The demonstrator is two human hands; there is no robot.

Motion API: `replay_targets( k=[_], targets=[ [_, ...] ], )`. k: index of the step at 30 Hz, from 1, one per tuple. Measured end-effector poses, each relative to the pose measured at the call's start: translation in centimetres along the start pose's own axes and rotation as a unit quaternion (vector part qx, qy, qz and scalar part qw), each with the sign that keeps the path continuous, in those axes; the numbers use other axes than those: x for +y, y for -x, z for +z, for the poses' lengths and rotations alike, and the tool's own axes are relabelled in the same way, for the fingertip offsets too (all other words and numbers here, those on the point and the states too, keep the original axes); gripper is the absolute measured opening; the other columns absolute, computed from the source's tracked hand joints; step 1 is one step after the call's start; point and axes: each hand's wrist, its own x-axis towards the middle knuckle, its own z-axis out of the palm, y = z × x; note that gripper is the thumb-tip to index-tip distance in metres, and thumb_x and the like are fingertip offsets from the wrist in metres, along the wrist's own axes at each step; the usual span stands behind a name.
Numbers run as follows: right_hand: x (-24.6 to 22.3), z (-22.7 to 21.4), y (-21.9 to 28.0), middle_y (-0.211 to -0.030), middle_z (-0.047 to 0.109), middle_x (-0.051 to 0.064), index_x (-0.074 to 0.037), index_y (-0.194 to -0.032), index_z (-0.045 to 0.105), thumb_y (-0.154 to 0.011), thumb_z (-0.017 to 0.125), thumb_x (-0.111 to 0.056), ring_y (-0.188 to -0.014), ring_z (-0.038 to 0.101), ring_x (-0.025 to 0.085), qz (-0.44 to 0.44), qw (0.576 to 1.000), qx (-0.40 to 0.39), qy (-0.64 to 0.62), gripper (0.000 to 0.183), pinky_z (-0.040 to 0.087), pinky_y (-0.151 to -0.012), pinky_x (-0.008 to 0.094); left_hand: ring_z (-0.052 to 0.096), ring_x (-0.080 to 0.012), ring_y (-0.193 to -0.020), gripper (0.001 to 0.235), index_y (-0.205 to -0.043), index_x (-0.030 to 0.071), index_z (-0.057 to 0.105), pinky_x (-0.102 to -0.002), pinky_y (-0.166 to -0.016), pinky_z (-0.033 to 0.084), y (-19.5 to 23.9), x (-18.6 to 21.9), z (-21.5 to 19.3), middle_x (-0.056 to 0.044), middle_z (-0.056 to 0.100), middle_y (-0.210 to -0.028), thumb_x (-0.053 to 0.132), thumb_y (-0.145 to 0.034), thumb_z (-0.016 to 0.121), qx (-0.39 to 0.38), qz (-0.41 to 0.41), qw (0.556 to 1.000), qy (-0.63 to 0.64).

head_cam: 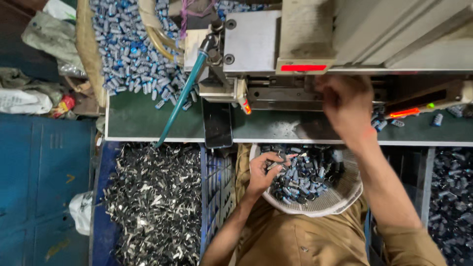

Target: The person repeatedly picks small black and blue plastic components from a white basket, places them into a machine slot, and retrieves the processed items. The person handles the components one at a time and transfers them between the basket and the machine throughout the clip.

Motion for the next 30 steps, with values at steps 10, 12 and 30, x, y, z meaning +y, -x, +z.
replay_targets(
  k=[10, 12, 30],
  targets=[
    [5.9, -8.0, 10.6, -0.107, 0.064, 0.03, 0.01, -0.114, 0.061, -0.123, 0.058, -0.026, -0.09, 0.06, 0.042, 0.313, 0.912, 0.184, 0.191, 0.038, 0.048, -0.076, 0.047, 0.072, -0.0234, -0.105, 0.016, -0.106, -0.004, 0.063, -0.034, -0.098, 0.055, 0.0, -0.5, -0.4, -0.017, 0.072, -0.108, -0.009, -0.092, 0.065, 0.007, 0.014, 1.0, -0.015],
    [6.0, -9.8, 10.1, -0.12, 0.069, 0.031, 0.012, -0.128, 0.061, -0.126, 0.053, -0.032, -0.102, 0.067, 0.044, 0.261, 0.938, 0.086, 0.212, 0.045, 0.053, -0.085, 0.048, 0.072, -0.023, -0.105, 0.017, -0.107, -0.003, 0.062, -0.034, -0.1, 0.055, -0.5, -0.3, -0.2, -0.016, 0.072, -0.108, -0.008, -0.091, 0.065, -0.004, 0.018, 1.0, -0.001],
    [4.4, -9.5, 8.4, -0.124, 0.059, 0.021, 0.001, -0.134, 0.061, -0.122, 0.049, -0.028, -0.106, 0.051, 0.034, 0.226, 0.945, 0.093, 0.219, 0.034, 0.039, -0.092, 0.041, 0.071, -0.0224, -0.102, 0.014, -0.105, -0.003, 0.062, -0.034, -0.099, 0.054, -0.6, -0.3, 0.4, -0.015, 0.071, -0.104, -0.006, -0.092, 0.066, -0.003, 0.004, 1.0, 0.021]
  ],
)
